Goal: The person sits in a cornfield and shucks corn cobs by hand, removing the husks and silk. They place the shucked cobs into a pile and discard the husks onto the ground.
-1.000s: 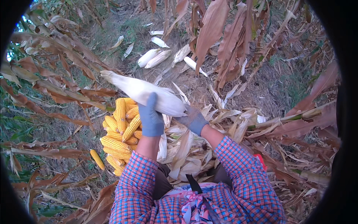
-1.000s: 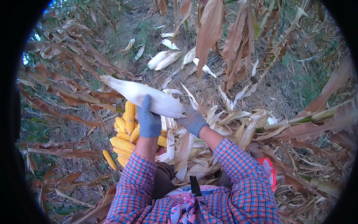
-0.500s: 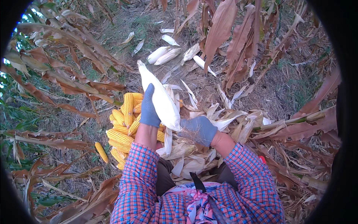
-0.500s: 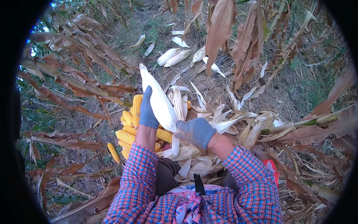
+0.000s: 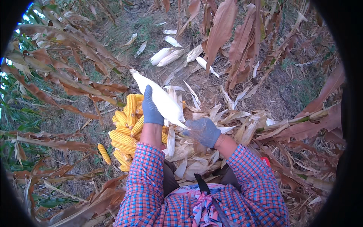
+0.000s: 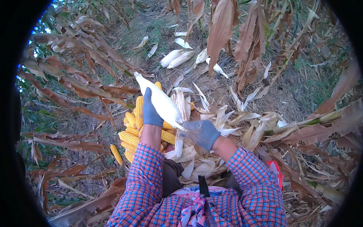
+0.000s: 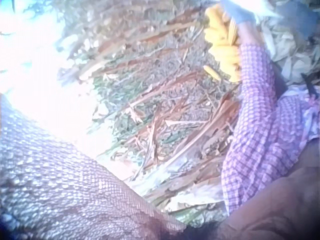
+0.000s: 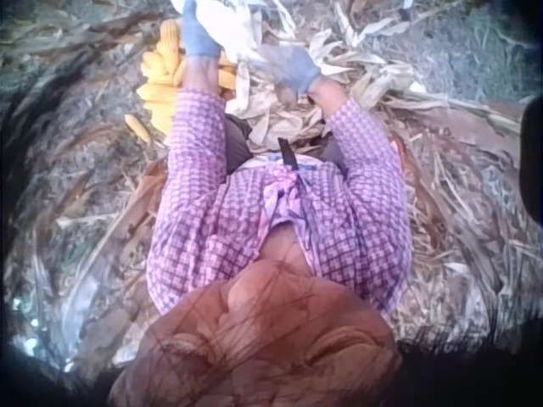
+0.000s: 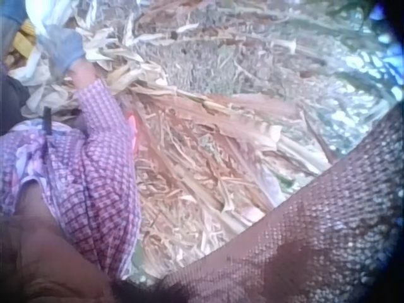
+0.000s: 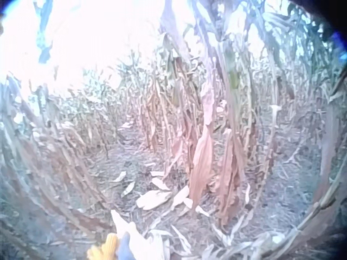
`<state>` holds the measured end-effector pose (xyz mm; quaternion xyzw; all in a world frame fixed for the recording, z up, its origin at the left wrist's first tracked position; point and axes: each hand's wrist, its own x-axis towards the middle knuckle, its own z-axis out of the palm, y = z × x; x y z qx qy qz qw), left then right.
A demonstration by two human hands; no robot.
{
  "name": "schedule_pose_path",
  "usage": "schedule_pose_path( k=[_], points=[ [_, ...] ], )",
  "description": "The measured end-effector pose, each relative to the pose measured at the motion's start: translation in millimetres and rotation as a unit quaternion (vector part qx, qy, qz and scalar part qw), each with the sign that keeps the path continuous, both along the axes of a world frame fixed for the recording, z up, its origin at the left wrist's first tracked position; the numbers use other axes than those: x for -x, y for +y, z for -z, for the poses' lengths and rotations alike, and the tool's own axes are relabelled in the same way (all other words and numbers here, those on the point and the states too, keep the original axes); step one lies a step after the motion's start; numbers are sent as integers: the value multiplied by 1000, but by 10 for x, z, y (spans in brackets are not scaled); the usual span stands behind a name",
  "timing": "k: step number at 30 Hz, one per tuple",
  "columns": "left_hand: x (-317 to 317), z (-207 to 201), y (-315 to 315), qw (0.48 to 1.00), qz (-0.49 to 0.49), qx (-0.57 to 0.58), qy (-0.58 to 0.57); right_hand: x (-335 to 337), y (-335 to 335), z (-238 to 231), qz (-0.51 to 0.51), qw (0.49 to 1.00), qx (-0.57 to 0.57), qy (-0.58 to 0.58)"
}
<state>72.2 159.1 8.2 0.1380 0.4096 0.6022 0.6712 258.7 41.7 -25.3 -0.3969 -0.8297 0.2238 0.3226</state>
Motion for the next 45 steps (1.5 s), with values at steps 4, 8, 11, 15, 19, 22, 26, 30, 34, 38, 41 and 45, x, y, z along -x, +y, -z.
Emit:
schedule_pose_path(
  k=[4, 8, 11, 15, 19, 22, 26, 30, 34, 38, 41, 45],
  points=[
    [-96, -83, -64, 1000, 22, -3, -17, -89, 9, -63, -55, 981, -159, -93],
    [-101, -84, -87, 999, 39, 10, 4, -30, -23, -130, -37, 984, -112, -134],
    [-79, -35, -89, 997, 78, 27, 14, 33, -83, -365, -33, 985, 19, -171],
    [-68, 68, -106, 995, 96, 30, 30, 20, -172, -293, -38, 993, 18, -111],
    [721, 90, 214, 998, -52, 2, 43, 72, -620, -351, -184, 932, 120, -288],
    [1359, 111, 115, 996, -70, -34, 47, -343, -535, 111, 80, 960, 146, -226],
    [1320, 65, -27, 992, -54, -93, 64, -896, -96, -208, 370, 866, -25, -334],
    [872, -314, -232, 991, 45, -124, 9, -196, -63, -281, 161, 965, 186, 87],
    [352, -394, -482, 983, 130, -124, -30, 586, -36, -259, -56, 816, 434, 378],
    [379, -330, -481, 981, 143, -111, 64, 758, 61, -414, -13, 829, 386, 404],
    [392, -244, -637, 958, 173, -177, 143, 746, 85, -416, 111, 907, 248, 323],
    [272, -272, -633, 943, 179, -180, 214, 687, 170, -277, 159, 947, 178, 217]
  ],
)
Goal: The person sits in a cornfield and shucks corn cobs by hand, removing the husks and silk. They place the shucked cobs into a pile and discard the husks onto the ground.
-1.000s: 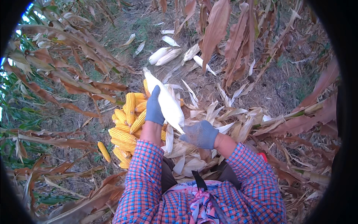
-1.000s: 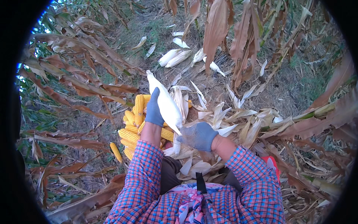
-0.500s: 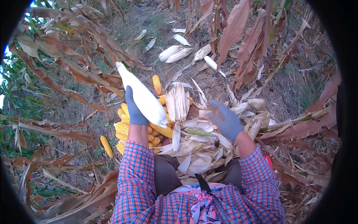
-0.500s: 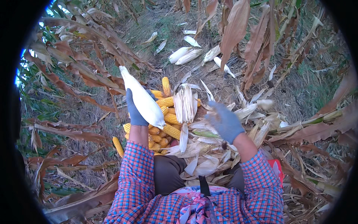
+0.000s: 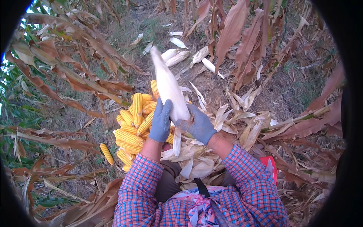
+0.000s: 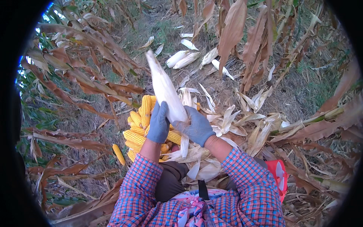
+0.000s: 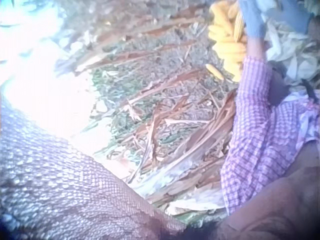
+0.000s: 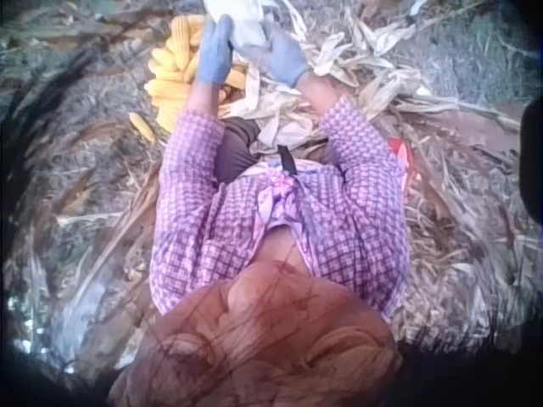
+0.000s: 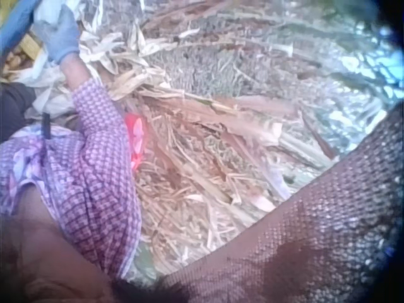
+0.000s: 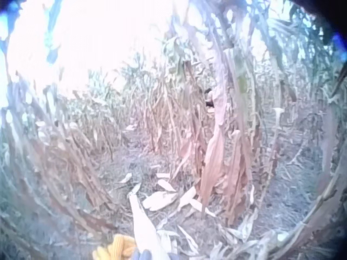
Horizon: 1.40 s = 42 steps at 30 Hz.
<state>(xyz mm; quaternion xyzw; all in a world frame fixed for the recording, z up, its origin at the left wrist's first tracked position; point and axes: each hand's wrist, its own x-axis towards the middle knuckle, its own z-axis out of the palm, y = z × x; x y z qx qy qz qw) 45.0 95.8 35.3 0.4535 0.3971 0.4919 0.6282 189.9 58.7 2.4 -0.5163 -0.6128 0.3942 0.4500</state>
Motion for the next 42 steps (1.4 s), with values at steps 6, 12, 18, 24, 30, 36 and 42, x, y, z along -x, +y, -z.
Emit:
schedule_pose_path(
  k=[6, 12, 18, 24, 30, 36, 42],
  points=[
    [-86, 221, 4, 999, -36, -5, 18, 20, 74, -30, 29, 999, 22, 13],
    [-20, 448, 84, 998, -49, 34, 9, 13, 156, 254, 27, 998, 45, 16],
    [-8, 413, 161, 977, -56, 167, -117, 27, 180, 407, 119, 990, -79, -3],
    [-164, 733, 198, 985, -105, 115, -68, 289, 257, 836, 127, 849, 180, 480],
    [-116, 756, 390, 969, -171, -91, 156, 230, 216, 766, 33, 731, 290, 617],
    [-125, 743, 270, 989, 19, -67, 127, 156, 237, 794, -5, 703, 323, 633],
    [-299, 353, 19, 990, 102, 17, 94, 29, 294, 713, 60, 741, 307, 595]
  ],
)
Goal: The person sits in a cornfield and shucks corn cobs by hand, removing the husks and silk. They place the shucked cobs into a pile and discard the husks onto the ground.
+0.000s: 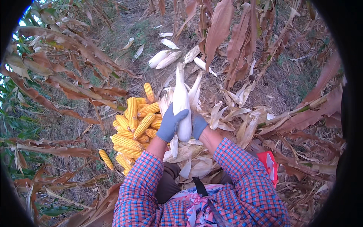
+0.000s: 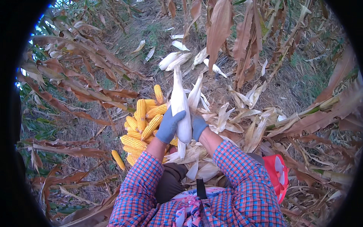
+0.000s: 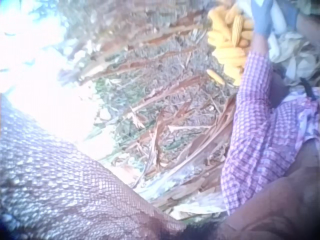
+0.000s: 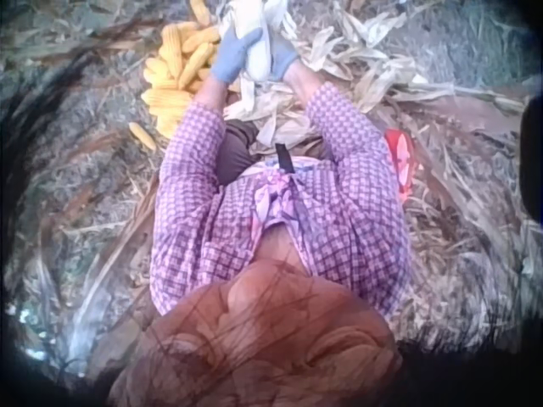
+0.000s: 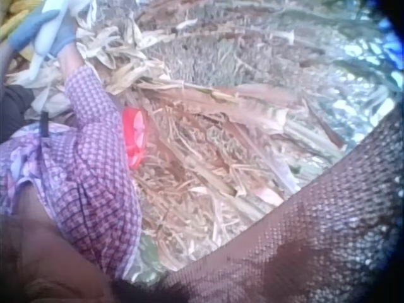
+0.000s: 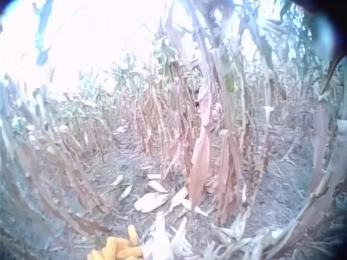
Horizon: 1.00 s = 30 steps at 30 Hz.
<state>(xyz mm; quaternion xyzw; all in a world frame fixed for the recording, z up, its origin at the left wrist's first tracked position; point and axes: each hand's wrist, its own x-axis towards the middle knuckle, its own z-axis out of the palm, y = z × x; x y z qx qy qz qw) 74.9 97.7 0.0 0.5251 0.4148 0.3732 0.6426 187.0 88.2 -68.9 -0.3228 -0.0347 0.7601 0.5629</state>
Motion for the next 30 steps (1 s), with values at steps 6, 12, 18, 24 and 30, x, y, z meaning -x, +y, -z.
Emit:
schedule_pose_path(
  k=[6, 12, 18, 24, 30],
  points=[
    [75, 91, 69, 974, -49, 118, -189, -112, 30, -174, 84, 940, -90, -318],
    [131, 48, 202, 921, -76, 207, -322, -7, -37, -161, -22, 988, -65, -141],
    [250, 127, 321, 924, -81, 188, -323, -65, -71, -306, -68, 989, -106, -83],
    [87, -73, 238, 933, -110, 183, -290, -89, -126, -344, -29, 983, -106, -150],
    [46, -30, 225, 941, -111, 169, -271, -175, -113, -326, -32, 978, -98, -183]
  ],
)
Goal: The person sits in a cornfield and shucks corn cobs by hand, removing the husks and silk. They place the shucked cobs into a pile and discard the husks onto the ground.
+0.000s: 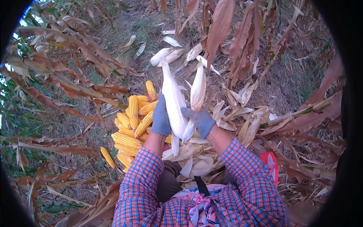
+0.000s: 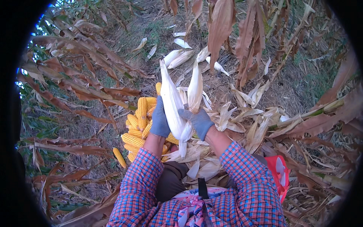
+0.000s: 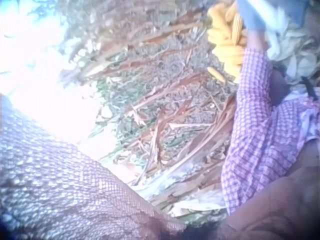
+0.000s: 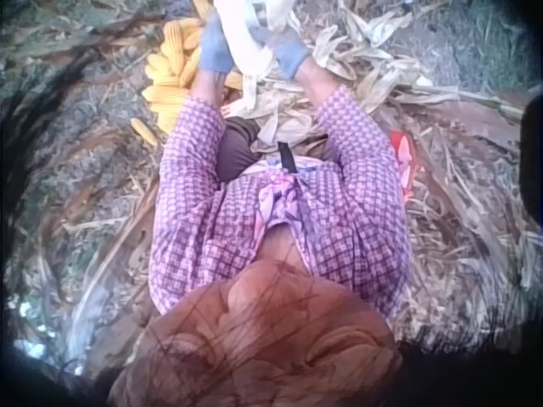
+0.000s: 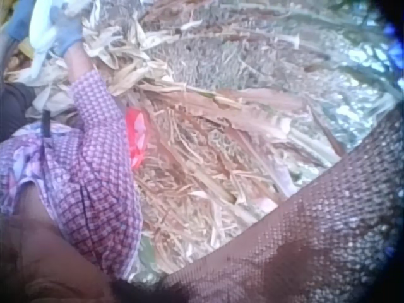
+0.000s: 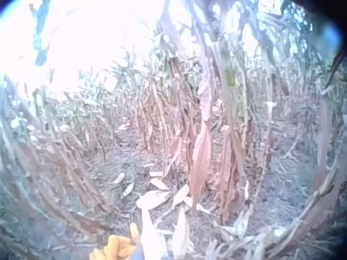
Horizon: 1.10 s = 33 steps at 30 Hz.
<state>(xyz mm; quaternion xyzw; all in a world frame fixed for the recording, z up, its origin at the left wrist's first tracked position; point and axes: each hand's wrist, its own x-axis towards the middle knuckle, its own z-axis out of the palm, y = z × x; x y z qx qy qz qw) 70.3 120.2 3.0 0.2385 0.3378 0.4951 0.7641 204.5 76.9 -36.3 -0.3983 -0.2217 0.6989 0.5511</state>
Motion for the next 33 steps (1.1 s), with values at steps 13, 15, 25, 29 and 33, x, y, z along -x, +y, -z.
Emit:
schedule_pose_path(
  k=[13, 15, 25, 29, 33],
  points=[
    [-86, 40, -102, 976, -40, -115, 182, -31, -41, -246, 22, 978, -75, -196],
    [-83, -51, -121, 991, -10, -68, 115, -97, -51, -347, 1, 987, -74, -143],
    [81, -276, -242, 967, 241, -74, 40, -447, -54, -517, -14, 998, -38, 57],
    [93, -117, -189, 975, 183, -67, 108, -388, 24, -394, 25, 999, -15, -29],
    [43, -231, -197, 967, 104, -126, 196, -307, 44, -379, -3, 995, -88, -57]
  ],
)
